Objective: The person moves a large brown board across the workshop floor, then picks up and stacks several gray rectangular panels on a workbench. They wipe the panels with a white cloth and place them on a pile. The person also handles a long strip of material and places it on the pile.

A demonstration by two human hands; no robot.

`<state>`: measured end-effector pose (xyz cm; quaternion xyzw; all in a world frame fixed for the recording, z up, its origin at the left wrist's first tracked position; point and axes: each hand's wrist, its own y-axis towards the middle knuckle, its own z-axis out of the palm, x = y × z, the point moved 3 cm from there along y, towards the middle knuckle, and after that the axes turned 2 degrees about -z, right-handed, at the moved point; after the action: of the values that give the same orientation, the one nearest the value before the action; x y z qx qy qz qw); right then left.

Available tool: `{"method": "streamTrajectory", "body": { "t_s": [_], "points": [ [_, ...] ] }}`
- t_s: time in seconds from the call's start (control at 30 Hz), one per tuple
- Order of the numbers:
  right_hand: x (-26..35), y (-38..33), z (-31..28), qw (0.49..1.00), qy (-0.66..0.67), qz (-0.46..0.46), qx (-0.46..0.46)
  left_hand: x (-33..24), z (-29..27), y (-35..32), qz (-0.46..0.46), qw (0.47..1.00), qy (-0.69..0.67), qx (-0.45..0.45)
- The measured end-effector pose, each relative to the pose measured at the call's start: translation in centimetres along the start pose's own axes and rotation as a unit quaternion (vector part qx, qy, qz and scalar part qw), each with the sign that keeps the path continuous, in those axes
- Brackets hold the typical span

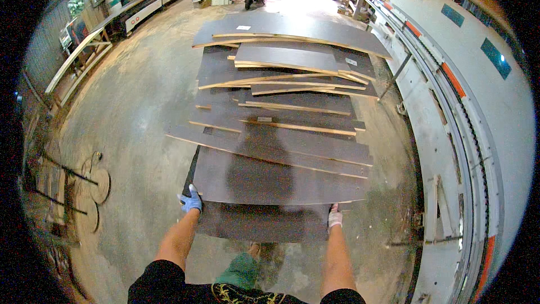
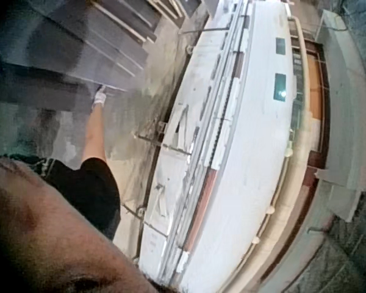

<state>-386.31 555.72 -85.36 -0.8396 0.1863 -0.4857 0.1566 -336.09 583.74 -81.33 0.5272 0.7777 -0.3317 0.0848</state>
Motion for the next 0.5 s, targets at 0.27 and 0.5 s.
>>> {"method": "streamTrajectory", "body": {
  "t_s": [0.27,0.5],
  "points": [
    [7.6,16.6,7.3,0.993,-0.047,0.092,0.055,-21.6,12.8,6.8,0.009,0.999,0.031,0.042],
    [21.5,37.0,15.9,0.980,-0.187,0.063,-0.005,-49.6,24.1,11.4,0.025,0.997,0.018,0.068]
  ]
}}
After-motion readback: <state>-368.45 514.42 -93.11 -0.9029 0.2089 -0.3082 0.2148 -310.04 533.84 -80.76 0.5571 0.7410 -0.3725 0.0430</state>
